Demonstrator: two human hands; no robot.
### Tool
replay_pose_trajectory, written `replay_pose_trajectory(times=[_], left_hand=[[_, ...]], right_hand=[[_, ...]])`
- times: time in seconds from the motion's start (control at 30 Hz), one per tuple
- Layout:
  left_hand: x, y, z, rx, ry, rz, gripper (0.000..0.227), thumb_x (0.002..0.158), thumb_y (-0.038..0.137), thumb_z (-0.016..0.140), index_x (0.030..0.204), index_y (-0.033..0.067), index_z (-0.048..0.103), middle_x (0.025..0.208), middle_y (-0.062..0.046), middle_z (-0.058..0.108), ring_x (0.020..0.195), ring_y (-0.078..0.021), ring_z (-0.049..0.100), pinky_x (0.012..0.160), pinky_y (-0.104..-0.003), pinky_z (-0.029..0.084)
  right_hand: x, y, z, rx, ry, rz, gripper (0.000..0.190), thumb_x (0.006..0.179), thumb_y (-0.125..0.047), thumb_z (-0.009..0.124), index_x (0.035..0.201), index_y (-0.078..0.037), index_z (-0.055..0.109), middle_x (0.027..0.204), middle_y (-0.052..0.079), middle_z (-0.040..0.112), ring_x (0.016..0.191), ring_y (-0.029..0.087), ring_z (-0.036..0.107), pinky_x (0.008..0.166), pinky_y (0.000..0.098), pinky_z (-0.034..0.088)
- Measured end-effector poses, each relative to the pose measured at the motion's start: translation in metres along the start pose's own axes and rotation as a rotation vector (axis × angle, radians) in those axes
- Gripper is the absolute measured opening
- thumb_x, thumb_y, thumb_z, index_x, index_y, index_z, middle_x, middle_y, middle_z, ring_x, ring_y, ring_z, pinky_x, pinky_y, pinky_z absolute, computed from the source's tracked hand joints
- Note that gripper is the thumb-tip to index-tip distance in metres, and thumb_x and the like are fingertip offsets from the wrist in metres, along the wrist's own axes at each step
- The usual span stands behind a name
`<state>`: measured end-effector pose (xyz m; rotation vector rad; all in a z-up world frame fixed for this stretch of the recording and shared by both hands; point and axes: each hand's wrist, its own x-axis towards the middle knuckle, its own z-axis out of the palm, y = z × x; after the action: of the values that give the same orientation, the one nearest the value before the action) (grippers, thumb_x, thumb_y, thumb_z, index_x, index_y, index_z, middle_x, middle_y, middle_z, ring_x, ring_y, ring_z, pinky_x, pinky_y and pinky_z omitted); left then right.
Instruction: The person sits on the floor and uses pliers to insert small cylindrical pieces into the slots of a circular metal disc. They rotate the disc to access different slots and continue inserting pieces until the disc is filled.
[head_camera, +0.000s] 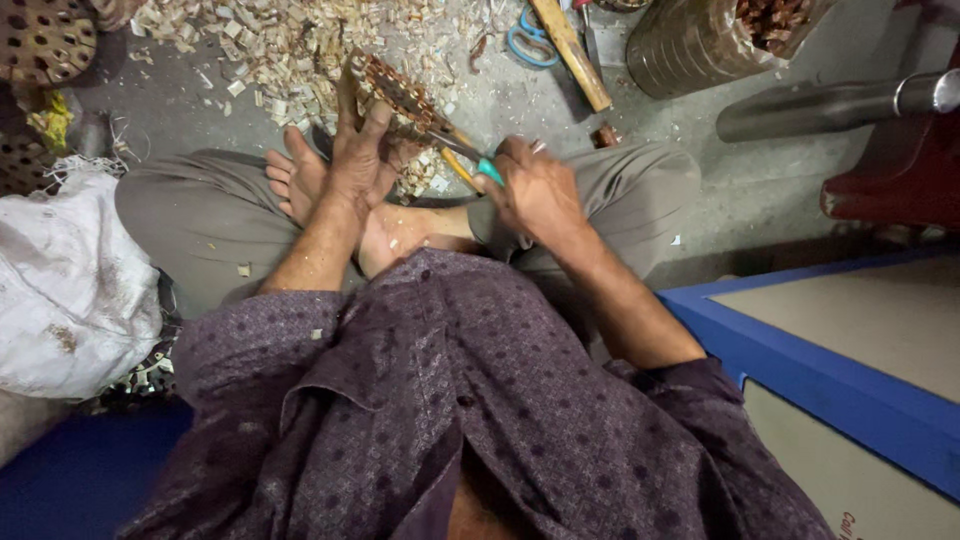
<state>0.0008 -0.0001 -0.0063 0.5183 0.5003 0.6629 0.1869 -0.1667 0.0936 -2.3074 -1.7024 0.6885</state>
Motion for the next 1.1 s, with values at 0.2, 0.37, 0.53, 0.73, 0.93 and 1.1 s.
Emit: replay_pose_trajectory(times=[0.2,0.37,0.53,0.73,0.93,1.1], left_hand=[[0.002,0.002,0.003,0.001,0.035,0.073,0.108,0.084,0.021,0.092,0.164,0.0376,0.021,0.145,-0.013,0.054,0.118,-0.0322,0.068,0.081,-0.043,0.064],[0.002,-0.006,0.001,-0.026,0.030,0.051,0.106,0.087,0.020,0.091,0.162,0.0363,0.018,0.142,-0.013,0.054,0.122,-0.0307,0.067,0.090,-0.049,0.068],[-0.001,0.000,0.003,-0.037,0.030,0.055,0.106,0.087,0.016,0.088,0.163,0.0353,0.017,0.142,-0.012,0.054,0.124,-0.0296,0.066,0.092,-0.049,0.069],[-0.001,0.006,0.005,0.021,-0.093,0.022,0.098,0.084,0.033,0.085,0.160,0.0190,0.024,0.141,-0.014,0.055,0.130,-0.0315,0.063,0.106,-0.055,0.064],[-0.002,0.005,0.001,-0.159,-0.174,-0.153,0.113,0.075,0.076,0.074,0.155,0.0045,0.039,0.147,-0.018,0.057,0.136,-0.0414,0.058,0.112,-0.061,0.054],[0.005,0.000,-0.006,-0.099,-0.003,-0.144,0.123,0.064,0.091,0.062,0.154,0.0115,0.035,0.151,-0.021,0.050,0.144,-0.0440,0.050,0.113,-0.066,0.054]], right_hand=[[0.003,0.005,0.038,0.124,0.334,-0.282,0.034,0.103,-0.034,0.066,0.099,-0.001,0.074,0.100,0.014,0.069,0.102,0.043,0.067,0.110,0.0730,0.021],[-0.006,-0.009,0.055,0.070,0.312,-0.012,0.044,0.105,-0.042,0.061,0.108,0.001,0.071,0.120,0.019,0.065,0.092,0.041,0.067,0.094,0.0544,0.040],[0.008,-0.009,0.058,-0.023,0.248,-0.050,0.041,0.105,-0.040,0.061,0.102,0.000,0.073,0.100,0.019,0.066,0.081,0.036,0.069,0.114,0.0699,0.020],[0.013,0.039,0.064,1.194,-0.331,0.147,0.051,0.107,-0.050,0.059,0.083,-0.006,0.068,0.077,0.013,0.070,0.067,0.021,0.068,0.091,0.0487,0.005],[-0.005,0.029,0.073,2.201,-0.647,0.110,0.048,0.113,-0.048,0.061,0.089,-0.007,0.053,0.090,0.014,0.067,0.068,0.021,0.065,0.054,0.0319,0.050],[-0.017,0.043,0.035,1.796,-0.029,0.128,0.035,0.098,-0.038,0.065,0.112,-0.006,0.067,0.105,0.016,0.069,0.088,0.030,0.071,0.083,0.0431,0.061]])
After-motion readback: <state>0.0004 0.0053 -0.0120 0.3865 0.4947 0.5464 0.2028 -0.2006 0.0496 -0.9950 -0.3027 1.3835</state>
